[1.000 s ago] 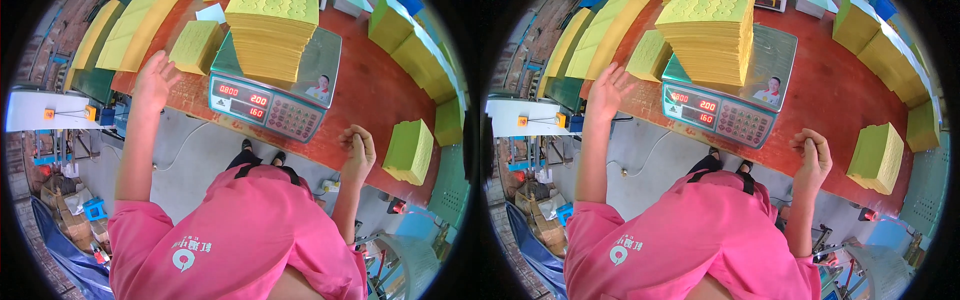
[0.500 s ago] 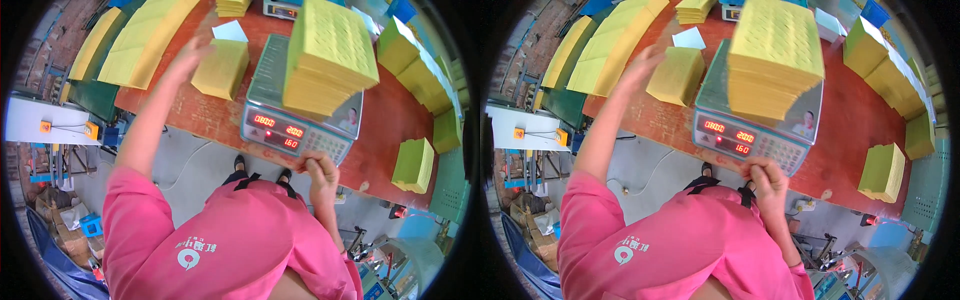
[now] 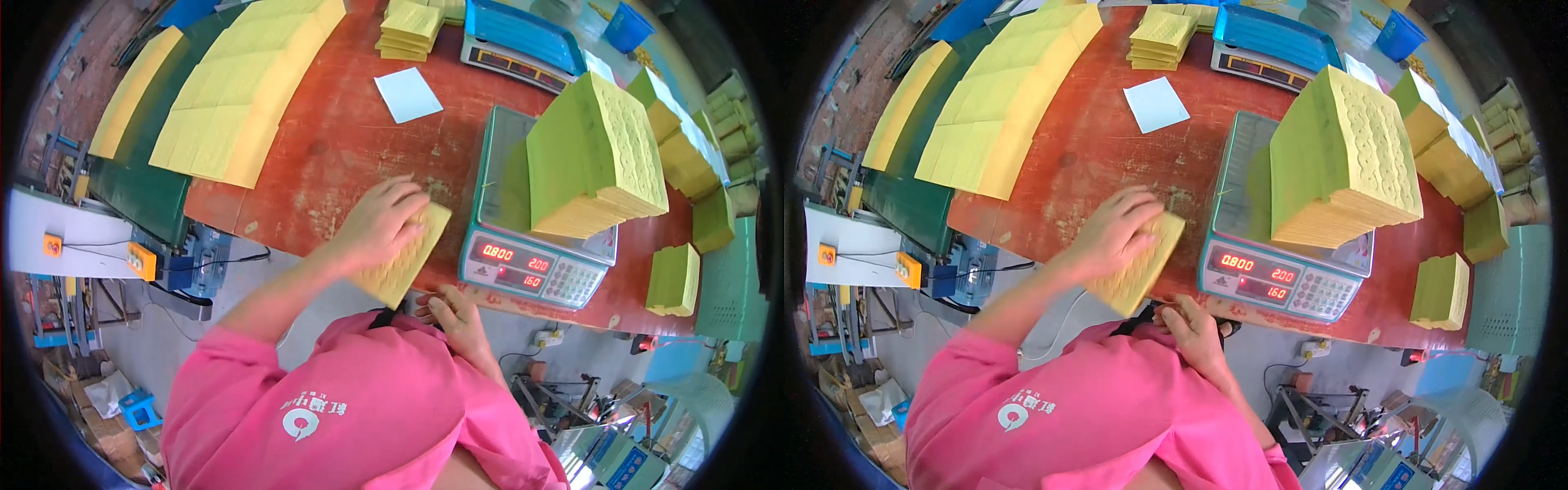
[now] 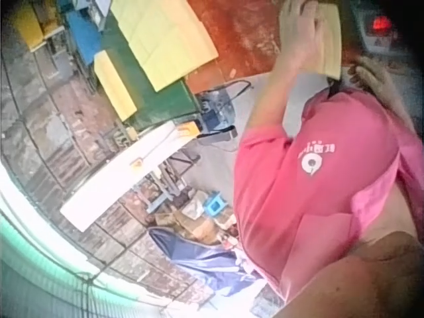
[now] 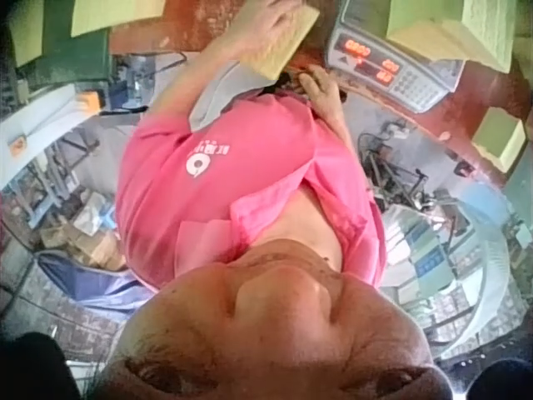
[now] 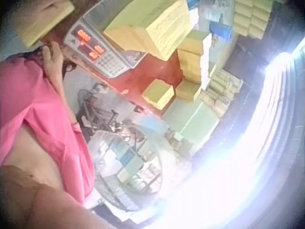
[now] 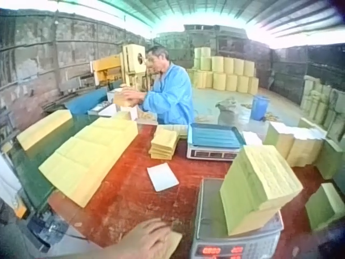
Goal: Weighing and stacking yellow textured paper sheets on a digital scale in a factory setting.
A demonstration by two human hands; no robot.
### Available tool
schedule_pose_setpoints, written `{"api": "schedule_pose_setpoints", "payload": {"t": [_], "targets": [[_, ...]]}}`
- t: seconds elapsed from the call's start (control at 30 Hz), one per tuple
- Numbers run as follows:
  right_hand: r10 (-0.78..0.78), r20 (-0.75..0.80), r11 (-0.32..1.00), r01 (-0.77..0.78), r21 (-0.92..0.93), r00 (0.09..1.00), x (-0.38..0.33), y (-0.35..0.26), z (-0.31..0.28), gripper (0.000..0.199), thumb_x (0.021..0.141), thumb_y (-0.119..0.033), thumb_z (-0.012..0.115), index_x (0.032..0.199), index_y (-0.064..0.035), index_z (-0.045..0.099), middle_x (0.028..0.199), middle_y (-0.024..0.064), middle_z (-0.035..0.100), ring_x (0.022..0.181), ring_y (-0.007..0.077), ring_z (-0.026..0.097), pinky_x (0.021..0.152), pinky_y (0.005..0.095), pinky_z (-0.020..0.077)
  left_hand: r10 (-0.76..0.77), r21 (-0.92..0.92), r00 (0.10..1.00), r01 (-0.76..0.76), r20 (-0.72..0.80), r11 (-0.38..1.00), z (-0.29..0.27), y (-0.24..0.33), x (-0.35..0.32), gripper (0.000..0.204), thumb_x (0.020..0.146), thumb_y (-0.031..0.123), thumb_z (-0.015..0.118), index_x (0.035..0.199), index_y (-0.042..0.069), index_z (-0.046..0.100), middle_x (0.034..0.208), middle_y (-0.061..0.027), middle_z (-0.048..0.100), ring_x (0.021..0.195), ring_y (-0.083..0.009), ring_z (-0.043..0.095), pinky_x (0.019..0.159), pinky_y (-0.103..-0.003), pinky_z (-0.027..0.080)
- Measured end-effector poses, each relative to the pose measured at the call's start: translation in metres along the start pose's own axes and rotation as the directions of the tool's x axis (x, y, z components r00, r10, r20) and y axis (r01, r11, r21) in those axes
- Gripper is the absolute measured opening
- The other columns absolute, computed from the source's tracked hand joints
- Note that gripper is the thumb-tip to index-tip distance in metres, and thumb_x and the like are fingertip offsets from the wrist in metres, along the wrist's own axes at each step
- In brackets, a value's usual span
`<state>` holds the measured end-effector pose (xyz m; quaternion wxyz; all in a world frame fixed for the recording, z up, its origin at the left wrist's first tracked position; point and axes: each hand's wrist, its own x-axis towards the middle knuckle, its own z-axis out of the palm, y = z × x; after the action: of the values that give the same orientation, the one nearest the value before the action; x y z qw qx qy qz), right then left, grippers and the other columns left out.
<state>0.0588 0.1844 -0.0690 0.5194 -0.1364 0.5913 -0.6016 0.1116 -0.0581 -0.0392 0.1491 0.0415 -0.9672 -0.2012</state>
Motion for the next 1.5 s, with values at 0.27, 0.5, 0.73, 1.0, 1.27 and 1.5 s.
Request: {"api": "schedule_pose_setpoints", "payload": {"t": [0.27,0.5,0.73,1.0,1.27,1.5], "targets": [[0.201,-0.05,0.949,-0.207,-0.239,0.978,0.016,0.039,0.0,0.034,0.095,-0.023,0.058,0.109,0.0064,0.066,0.096,0.0142,0.07,0.084,0.0204,0.065,0.077,0.032,0.0514,-0.64,-0.676,0.704,0.635,0.307,0.374,-0.016,0.013,-0.097,0.05,0.092,0.021,0.064,0.134,-0.003,0.051,0.127,-0.0162,0.06,0.12,-0.0224,0.055,0.102,-0.035,0.042],[0.238,0.294,0.767,-0.364,0.528,0.926,0.02,0.054,0.009,0.042,0.101,-0.017,0.045,0.139,0.0016,0.042,0.133,0.0186,0.054,0.121,0.0337,0.054,0.102,0.0456,0.0455,-0.664,-0.689,0.687,0.634,0.294,0.351,-0.017,0.022,-0.1,0.044,0.097,0.028,0.058,0.127,-0.003,0.055,0.117,-0.0107,0.064,0.106,-0.015,0.058,0.093,-0.032,0.045],[-0.05,0.149,0.998,0.045,0.034,0.988,0.013,0.016,0.021,0.045,0.097,-0.017,0.057,0.136,0.0013,0.047,0.132,0.0152,0.055,0.112,0.0281,0.06,0.096,0.0338,0.0476,-0.636,-0.888,0.631,0.401,0.445,-0.224,-0.01,0.019,-0.13,0.048,0.101,0.03,0.05,0.136,-0.002,0.047,0.128,-0.0088,0.058,0.117,-0.0149,0.054,0.099,-0.032,0.042],[-0.232,0.089,0.965,0.241,-0.102,0.968,0.028,-0.007,0.044,0.048,0.091,-0.009,0.065,0.133,0.0039,0.047,0.122,0.0173,0.059,0.108,0.0249,0.062,0.088,0.0349,0.0528,-0.65,-0.93,0.677,0.339,0.345,-0.141,0.016,0.006,-0.152,0.045,0.1,0.022,0.051,0.139,0.002,0.045,0.133,-0.0057,0.054,0.12,-0.014,0.053,0.098,-0.03,0.045],[-0.171,0.149,0.974,0.145,0.172,0.974,0.024,-0.015,0.025,0.051,0.089,-0.011,0.058,0.136,0.0008,0.044,0.123,0.0117,0.057,0.112,0.0188,0.055,0.095,0.0332,0.044,-0.612,-0.9,0.68,0.174,0.403,-0.399,0.01,0.004,-0.146,0.05,0.096,0.015,0.055,0.142,0.005,0.041,0.136,-0.008,0.052,0.121,-0.0197,0.055,0.101,-0.036,0.046],[-0.159,0.309,0.725,-0.102,0.681,0.938,0.036,0.021,0.036,0.062,0.084,-0.004,0.051,0.145,-0.0072,0.039,0.132,0.0077,0.051,0.119,0.0196,0.053,0.096,0.0357,0.0457,-0.583,-0.91,0.708,0.226,0.399,-0.348,-0.01,-0.005,-0.156,0.05,0.096,0.023,0.056,0.142,0.005,0.043,0.138,-0.0116,0.054,0.126,-0.0242,0.053,0.103,-0.043,0.046]]}}
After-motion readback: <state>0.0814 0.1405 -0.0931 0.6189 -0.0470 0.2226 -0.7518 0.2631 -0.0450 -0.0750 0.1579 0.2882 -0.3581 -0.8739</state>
